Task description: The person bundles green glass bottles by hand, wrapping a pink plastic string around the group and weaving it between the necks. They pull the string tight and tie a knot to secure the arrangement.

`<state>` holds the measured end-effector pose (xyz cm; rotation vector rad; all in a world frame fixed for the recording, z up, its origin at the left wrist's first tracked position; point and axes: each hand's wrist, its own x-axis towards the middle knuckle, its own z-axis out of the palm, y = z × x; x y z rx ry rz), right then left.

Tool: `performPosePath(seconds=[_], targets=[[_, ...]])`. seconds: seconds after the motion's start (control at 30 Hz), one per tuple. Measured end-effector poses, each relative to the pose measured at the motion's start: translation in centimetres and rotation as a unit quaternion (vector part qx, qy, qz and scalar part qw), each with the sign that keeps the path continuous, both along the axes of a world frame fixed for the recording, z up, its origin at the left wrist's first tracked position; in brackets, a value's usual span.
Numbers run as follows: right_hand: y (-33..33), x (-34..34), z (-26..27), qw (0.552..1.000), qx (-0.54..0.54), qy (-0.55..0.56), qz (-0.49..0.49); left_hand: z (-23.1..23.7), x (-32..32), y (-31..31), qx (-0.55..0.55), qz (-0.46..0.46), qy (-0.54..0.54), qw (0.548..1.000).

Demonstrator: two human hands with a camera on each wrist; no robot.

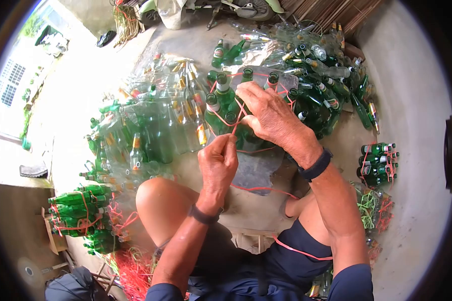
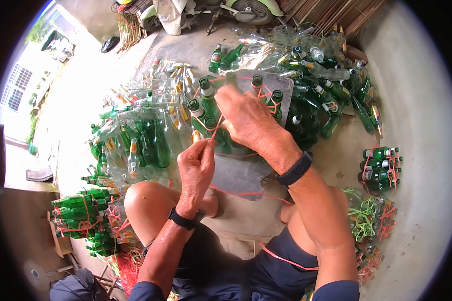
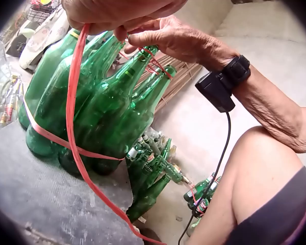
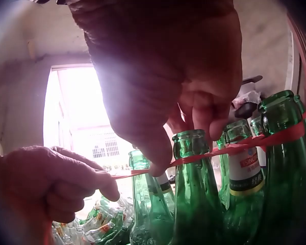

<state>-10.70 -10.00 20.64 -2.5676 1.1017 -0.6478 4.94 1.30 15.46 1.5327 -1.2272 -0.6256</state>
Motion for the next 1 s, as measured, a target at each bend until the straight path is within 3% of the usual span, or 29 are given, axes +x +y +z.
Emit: performPosePath(seconds=[0.1, 0.17, 0.23, 0.3, 0.7, 0.77, 0.83, 1.0], targets=[[-0.1, 0.1, -0.5, 0.993, -0.084, -0.080, 0.010, 1.6, 0.6, -0.3, 0.021, -0.023, -0.042, 0.999], [-0.1, 0.0, -0.1, 0.999, 0.003, -0.032, 0.007, 2.2, 1.3, -1.2, 0.010, -0.065, -0.126, 0.990], [-0.3, 0.0, -0.3, 0.999, 0.003, -0.041, 0.007, 3.4, 1.6, -1.9, 0.006, -0.070, -0.141, 0.987], [-0.3, 0.0, -0.5, 0.999, 0.003, -0.051, 0.007, 4.3, 2.4, -2.8, -0.018, -0.107, -0.234, 0.966], [-0.4, 0.3, -1.1, 0.999, -0.002, -0.045, -0.007, 6.9, 3.3, -7.9, -0.023, -0.183, -0.299, 0.936], [-0.6, 0.4, -1.5, 0.994, -0.076, -0.082, -0.011, 6.8, 3.8, -8.9, -0.014, -0.207, -0.325, 0.923], [-0.5, 0.4, -1.4, 0.994, -0.071, -0.084, -0.012, 6.8, 4.5, -10.1, -0.013, -0.215, -0.331, 0.919], [-0.6, 0.4, -1.7, 0.992, -0.086, -0.095, -0.006, 6.4, 5.1, -11.5, 0.060, -0.241, -0.325, 0.912]])
